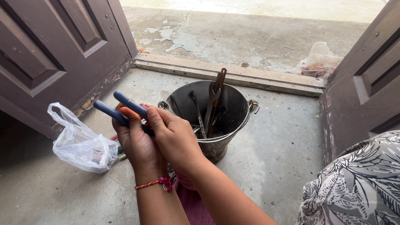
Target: The person wipes down several hand tools including pliers, wrenches, and metal pieces with a purple cloth.
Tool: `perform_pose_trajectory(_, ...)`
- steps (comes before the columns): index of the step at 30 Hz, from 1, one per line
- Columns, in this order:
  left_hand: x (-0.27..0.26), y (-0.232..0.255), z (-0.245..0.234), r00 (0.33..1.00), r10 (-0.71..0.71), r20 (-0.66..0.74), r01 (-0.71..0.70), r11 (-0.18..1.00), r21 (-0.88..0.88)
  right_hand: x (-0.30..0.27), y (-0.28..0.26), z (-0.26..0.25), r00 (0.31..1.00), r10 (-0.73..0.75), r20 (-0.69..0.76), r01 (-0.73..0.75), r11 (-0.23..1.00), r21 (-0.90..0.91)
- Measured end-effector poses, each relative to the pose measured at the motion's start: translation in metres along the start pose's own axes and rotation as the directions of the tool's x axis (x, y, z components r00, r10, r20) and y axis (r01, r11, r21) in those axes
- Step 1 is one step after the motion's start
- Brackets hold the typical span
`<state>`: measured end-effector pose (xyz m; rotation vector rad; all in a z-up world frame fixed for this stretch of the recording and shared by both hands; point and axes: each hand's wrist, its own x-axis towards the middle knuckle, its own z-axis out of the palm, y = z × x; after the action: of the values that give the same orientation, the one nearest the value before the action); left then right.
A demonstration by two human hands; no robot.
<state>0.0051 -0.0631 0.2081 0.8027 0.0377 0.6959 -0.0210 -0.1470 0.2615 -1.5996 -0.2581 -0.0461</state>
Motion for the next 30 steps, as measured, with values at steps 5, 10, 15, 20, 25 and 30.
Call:
perform_pose_trajectory(5, 0.005, 0.014, -0.003, 0.988, -0.074, 0.135, 0.094, 0.985, -0.146, -0.005, 0.011, 0.009, 0.993, -0.082, 0.082, 0.084, 0.996, -0.029)
perform_pose_trajectory(10, 0.013, 0.008, -0.003, 0.921, -0.218, 0.324, 0.263, 0.959, -0.104, -0.004, 0.021, 0.021, 0.985, -0.159, -0.073, 0.165, 0.982, 0.089)
perform_pose_trajectory(15, -0.002, 0.006, 0.011, 0.873, -0.402, 0.276, 0.398, 0.914, 0.075, 0.002, 0.033, 0.019, 0.972, -0.146, -0.186, 0.217, 0.861, 0.460)
perform_pose_trajectory(20, -0.015, 0.021, 0.035, 0.865, -0.421, 0.273, 0.374, 0.903, 0.210, 0.014, 0.035, -0.001, 0.972, 0.045, -0.231, 0.139, 0.683, 0.717)
perform_pose_trajectory(25, -0.013, 0.014, 0.022, 0.705, -0.545, 0.454, 0.357, 0.826, 0.436, 0.019, 0.035, -0.017, 0.910, 0.277, -0.310, 0.071, 0.631, 0.773)
perform_pose_trajectory(30, -0.002, -0.014, -0.001, 0.762, -0.599, 0.247, 0.214, 0.593, 0.776, 0.017, 0.027, -0.016, 0.844, 0.445, -0.300, -0.036, 0.606, 0.795)
